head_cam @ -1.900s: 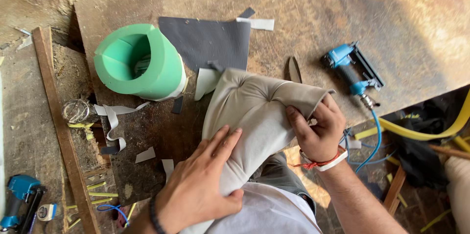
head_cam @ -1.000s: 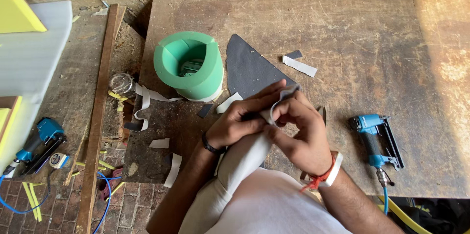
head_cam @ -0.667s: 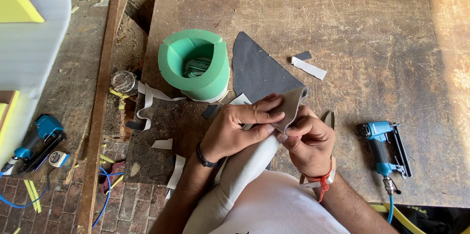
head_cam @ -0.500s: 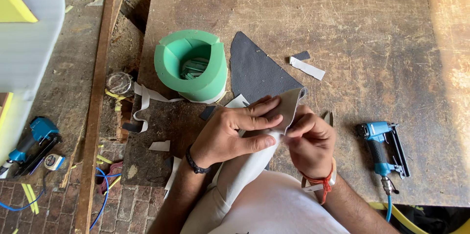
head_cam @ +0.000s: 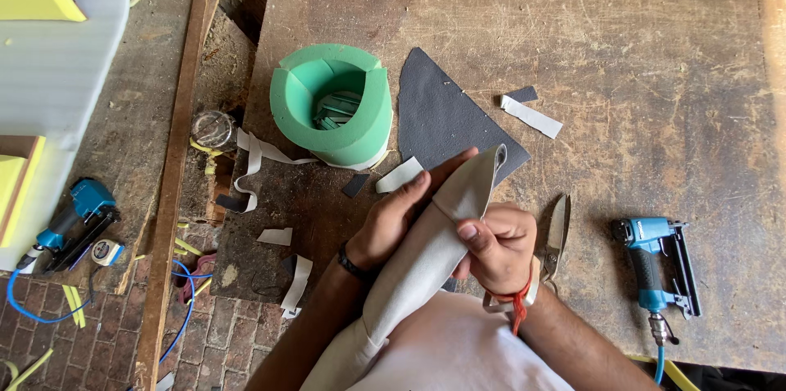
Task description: The person staples and trims light-colored fabric onto a cardboard-backed cushion frame using a pneumatic staple gun and scissors. They repeatedly pull the fabric taut, staple edges, and trim excess material to create a tufted surface.
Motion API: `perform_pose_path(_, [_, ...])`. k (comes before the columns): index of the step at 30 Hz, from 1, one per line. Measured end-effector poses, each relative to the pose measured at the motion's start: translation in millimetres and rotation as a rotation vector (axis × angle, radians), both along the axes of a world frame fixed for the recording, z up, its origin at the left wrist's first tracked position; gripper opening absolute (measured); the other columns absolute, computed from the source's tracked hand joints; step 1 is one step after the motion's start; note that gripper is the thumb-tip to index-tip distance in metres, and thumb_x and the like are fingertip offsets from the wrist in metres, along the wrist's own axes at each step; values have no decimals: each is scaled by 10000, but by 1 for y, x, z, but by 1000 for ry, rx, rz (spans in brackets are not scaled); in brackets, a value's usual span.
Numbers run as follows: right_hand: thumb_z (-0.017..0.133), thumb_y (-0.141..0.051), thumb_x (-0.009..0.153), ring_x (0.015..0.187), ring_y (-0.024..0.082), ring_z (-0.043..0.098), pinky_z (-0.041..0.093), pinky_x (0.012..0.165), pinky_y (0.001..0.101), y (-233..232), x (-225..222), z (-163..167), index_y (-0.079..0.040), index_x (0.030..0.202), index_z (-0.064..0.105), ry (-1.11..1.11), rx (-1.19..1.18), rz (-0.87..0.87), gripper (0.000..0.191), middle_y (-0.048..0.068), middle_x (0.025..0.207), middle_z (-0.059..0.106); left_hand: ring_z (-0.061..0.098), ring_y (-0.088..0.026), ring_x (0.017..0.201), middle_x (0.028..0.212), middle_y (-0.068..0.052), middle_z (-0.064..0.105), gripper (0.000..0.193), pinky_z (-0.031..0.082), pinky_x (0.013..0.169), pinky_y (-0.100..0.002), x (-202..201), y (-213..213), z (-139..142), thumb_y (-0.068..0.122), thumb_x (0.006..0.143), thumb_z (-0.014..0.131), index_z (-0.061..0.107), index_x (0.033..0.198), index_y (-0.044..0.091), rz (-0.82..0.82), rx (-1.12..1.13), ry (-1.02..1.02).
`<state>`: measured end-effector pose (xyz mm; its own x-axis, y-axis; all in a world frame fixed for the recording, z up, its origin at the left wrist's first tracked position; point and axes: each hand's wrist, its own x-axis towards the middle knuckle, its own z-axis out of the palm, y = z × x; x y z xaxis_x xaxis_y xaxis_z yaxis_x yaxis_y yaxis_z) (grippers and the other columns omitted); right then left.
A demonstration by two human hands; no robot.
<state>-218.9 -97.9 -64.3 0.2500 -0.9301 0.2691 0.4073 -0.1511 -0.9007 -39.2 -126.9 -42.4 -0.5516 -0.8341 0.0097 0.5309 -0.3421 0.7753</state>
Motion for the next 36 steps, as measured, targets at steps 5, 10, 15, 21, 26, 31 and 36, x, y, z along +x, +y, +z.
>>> perform_pose_path(5, [677, -240, 1023, 396, 90, 567, 416, 347, 217, -4, -1, -20, 22, 671, 645, -52, -46, -28, 440, 93, 589, 643, 23, -288, 1661, 1782, -146, 31, 688, 98, 1334, -398, 10, -1, 7, 358, 1148, 284, -15, 1674, 31, -76, -314, -327])
perform_pose_path(10, [682, -249, 1007, 382, 89, 556, 401, 328, 219, -12, 2, -31, 37, 687, 659, -120, -86, -40, 430, 95, 587, 649, 321, -405, 1499, 1688, -334, 103, 807, 365, 1199, -421, 19, 4, 39, 448, 1099, 272, -130, 1598, -42, -142, -578, -787])
perform_pose_path(15, [650, -267, 1027, 413, 115, 589, 452, 346, 257, -20, 10, -29, 37, 749, 651, -140, -30, -23, 413, 91, 603, 650, 651, -407, 1248, 1396, -387, 547, 836, 561, 987, -400, 18, -3, 49, 424, 1085, 338, -67, 1603, -92, -147, -467, -964])
perform_pose_path(21, [607, -165, 1041, 621, 169, 703, 565, 568, 285, -28, -17, -58, 35, 840, 650, 34, -13, 177, 287, 127, 735, 709, 757, -328, 782, 968, -275, 703, 749, 611, 677, -408, 9, -8, 61, 348, 1055, 441, 157, 1543, -144, -104, -691, -1234])
perform_pose_path(26, [636, -133, 971, 1038, 236, 736, 599, 891, 382, -22, -145, -123, -60, 1178, 721, 869, 458, -563, 236, 128, 1154, 755, 739, -309, 616, 785, -201, 715, 765, 607, 524, -448, 0, -14, 72, 336, 972, 455, 158, 1531, -94, -174, -439, -1500])
perform_pose_path(31, [897, -334, 720, 1101, 410, 637, 553, 902, 493, 38, -282, -217, -29, 1345, 506, 1812, 574, -651, 799, 282, 1236, 623, 749, -321, 739, 887, -255, 713, 759, 613, 661, -442, 3, -20, 72, 375, 981, 469, 215, 1525, -90, -79, -505, -1490])
perform_pose_path(36, [932, -165, 722, 954, 412, 701, 614, 808, 489, 27, -313, -246, -79, 1468, 363, 1520, 1005, -577, 943, 290, 1163, 682, 751, -359, 825, 973, -280, 699, 766, 613, 736, -463, -1, -20, 72, 372, 979, 477, 211, 1524, -96, -74, -553, -1516])
